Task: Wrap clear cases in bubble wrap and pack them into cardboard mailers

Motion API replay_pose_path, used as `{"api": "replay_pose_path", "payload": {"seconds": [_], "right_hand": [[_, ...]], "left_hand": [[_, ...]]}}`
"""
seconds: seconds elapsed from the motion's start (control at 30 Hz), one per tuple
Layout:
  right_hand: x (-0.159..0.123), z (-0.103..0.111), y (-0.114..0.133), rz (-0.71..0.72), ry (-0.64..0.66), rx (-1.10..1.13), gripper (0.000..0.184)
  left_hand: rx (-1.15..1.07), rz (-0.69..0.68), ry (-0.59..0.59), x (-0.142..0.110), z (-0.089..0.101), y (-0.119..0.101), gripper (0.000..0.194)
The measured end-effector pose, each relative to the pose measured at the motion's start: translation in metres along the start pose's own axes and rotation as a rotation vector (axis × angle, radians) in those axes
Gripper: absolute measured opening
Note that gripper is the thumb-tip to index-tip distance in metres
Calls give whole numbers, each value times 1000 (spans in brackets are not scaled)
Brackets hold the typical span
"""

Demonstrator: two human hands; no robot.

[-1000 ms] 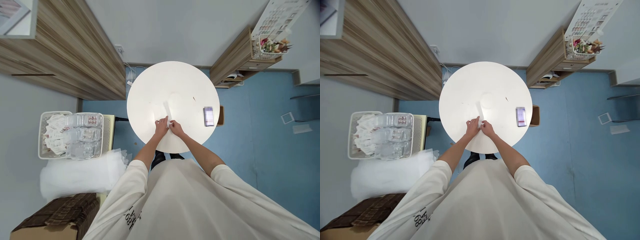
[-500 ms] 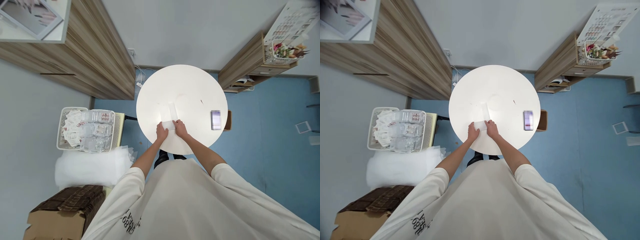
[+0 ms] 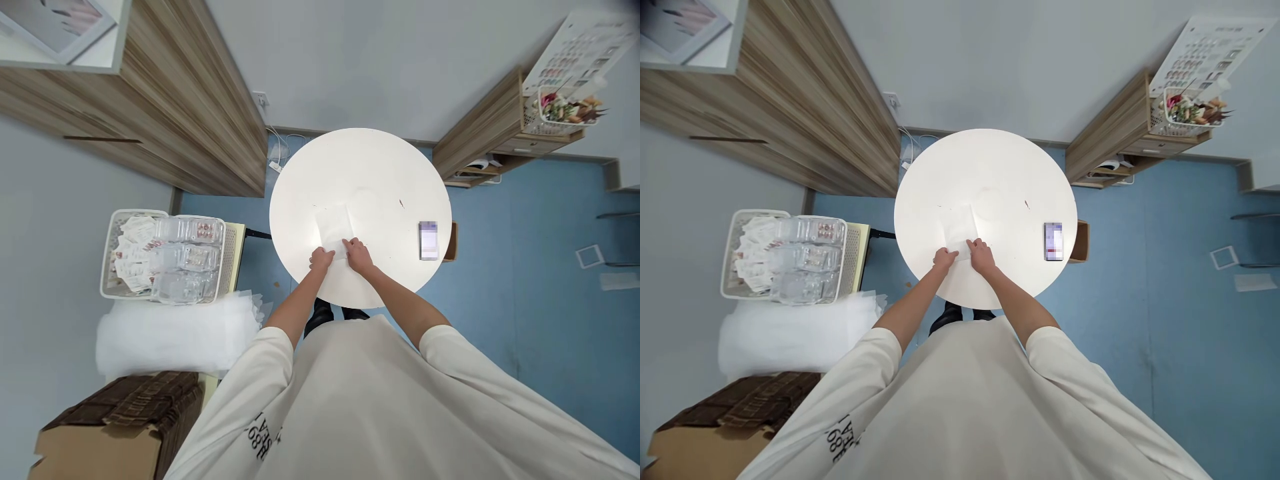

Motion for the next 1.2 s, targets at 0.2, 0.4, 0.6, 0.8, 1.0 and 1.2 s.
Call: {"api": "replay_pose_path", "payload": {"seconds": [0.2, 0.4, 0.6, 0.8, 1.0, 1.2], "right_hand": [[-1, 2, 1, 3, -7, 22, 60], [0, 2, -12, -19, -54, 152, 62], [-4, -4, -26, -58, -91, 178, 56], [-6, 0, -27, -47, -82, 309, 73], [-16, 9, -23, 88, -104, 385, 65], [-19, 3, -21, 106, -41, 232, 66]], "left_hand": [[-188, 3, 112, -3, -13, -11, 20], [-218, -42, 133, -5, -21, -40, 30], [-215, -62, 172, -5, -30, -49, 38], [-217, -173, 185, -11, -36, -55, 29], [209, -346, -16, -24, -21, -71, 38], [302, -486, -20, -31, -20, -76, 44]]}}
Point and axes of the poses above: each hand's wrist, its own x-axis towards the middle knuckle, its own z-axis out of the back of the hand, y = z × x, the point moved 10 cm from there along x, towards the middle knuckle, and after that the axes turned 7 degrees about y, right-handed, at the moved point
